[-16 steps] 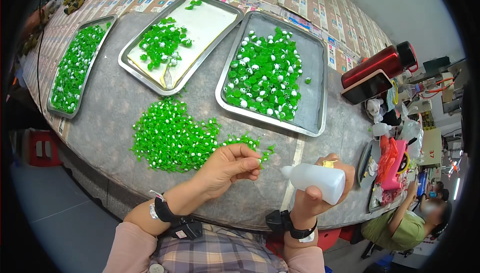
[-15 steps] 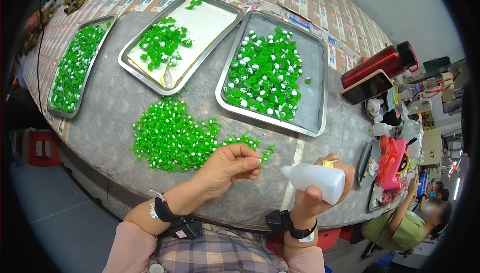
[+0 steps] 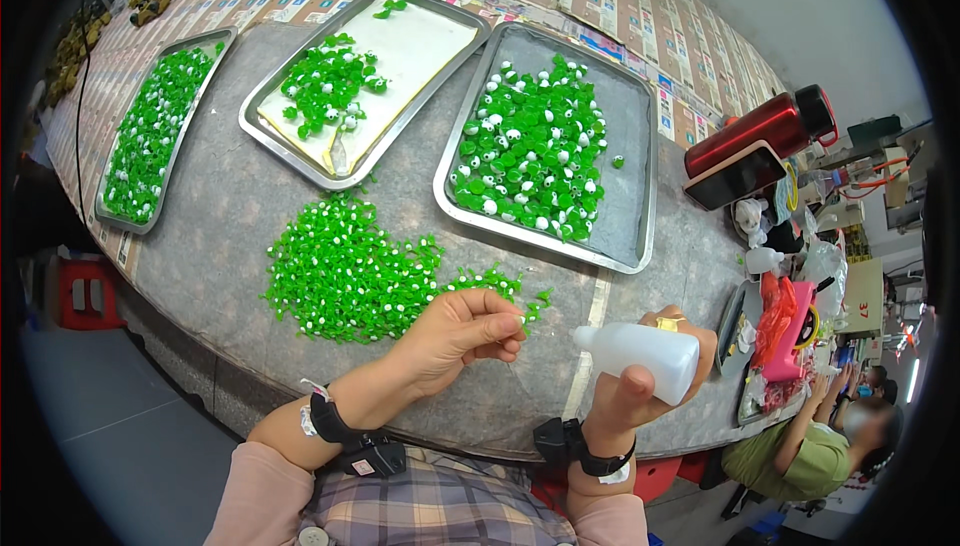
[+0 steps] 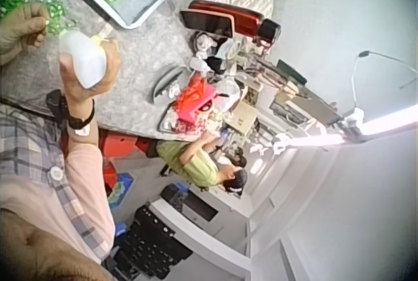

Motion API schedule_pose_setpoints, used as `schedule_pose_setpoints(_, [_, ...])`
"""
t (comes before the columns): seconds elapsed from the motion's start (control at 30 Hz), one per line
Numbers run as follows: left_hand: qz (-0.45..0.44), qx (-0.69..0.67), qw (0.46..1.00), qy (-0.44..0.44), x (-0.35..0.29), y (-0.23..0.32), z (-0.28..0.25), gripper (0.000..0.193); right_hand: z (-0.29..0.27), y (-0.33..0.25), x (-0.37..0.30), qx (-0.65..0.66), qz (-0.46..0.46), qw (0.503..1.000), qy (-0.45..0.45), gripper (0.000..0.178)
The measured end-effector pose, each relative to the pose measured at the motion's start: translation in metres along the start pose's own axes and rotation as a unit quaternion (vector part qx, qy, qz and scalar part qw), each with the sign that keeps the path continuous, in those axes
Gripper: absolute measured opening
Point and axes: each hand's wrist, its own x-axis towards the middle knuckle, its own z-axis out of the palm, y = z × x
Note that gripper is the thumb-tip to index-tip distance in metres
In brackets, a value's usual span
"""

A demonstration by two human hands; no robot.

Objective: The person repeatedly picks up small green plastic pieces from a pile on the table, applies a white substance from a squeeze bottle, and inserts a small white bead into the center. The finished items are placed onto a metal tray. The process is repetitive and involves handling small components one by one.

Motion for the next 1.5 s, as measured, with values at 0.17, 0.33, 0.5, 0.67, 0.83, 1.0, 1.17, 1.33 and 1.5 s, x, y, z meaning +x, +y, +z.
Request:
schedule_pose_setpoints(0.17, [-0.002, 0.0, 1.0, 0.001, 0.0, 0.0, -0.001, 0.011, 0.006, 0.001, -0.001, -0.048, -0.007, 0.999, -0.005, 0.06])
schedule_pose_setpoints(0.33, [0.041, 0.037, 0.998, 0.021, -0.001, 0.0, 0.002, 0.008, 0.002, -0.005, -0.001, -0.025, 0.006, 0.999, 0.022, 0.06])
schedule_pose_setpoints(0.5, [0.167, 0.115, 0.979, 0.035, -0.001, -0.003, 0.004, 0.009, 0.003, -0.007, -0.001, -0.047, 0.016, 0.998, 0.026, 0.062])
schedule_pose_setpoints(0.67, [0.179, 0.118, 0.976, 0.034, -0.001, -0.002, 0.005, 0.01, 0.002, 0.003, -0.002, 0.028, -0.02, 0.999, 0.023, 0.055])
schedule_pose_setpoints(0.83, [0.179, 0.116, 0.976, 0.032, -0.002, -0.002, 0.004, 0.01, -0.002, 0.007, -0.003, 0.013, -0.013, 0.999, -0.036, 0.055])
schedule_pose_setpoints(1.0, [0.185, 0.125, 0.974, 0.045, -0.001, -0.002, 0.004, 0.01, -0.002, 0.005, 0.003, -0.053, -0.018, 0.998, 0.04, 0.054])
schedule_pose_setpoints(1.17, [0.176, 0.102, 0.977, 0.066, -0.002, 0.0, 0.006, 0.009, -0.05, 0.024, 0.041, -0.01, 0.127, 0.992, 0.003, 0.036])
schedule_pose_setpoints(1.33, [0.18, 0.09, 0.978, 0.057, 0.0, -0.003, 0.005, 0.009, -0.091, 0.082, 0.043, -0.066, 0.217, 0.972, -0.061, 0.029])
schedule_pose_setpoints(1.5, [0.167, 0.095, 0.98, 0.053, -0.002, -0.002, 0.006, 0.009, -0.111, 0.109, 0.026, -0.066, 0.26, 0.96, -0.083, 0.037])
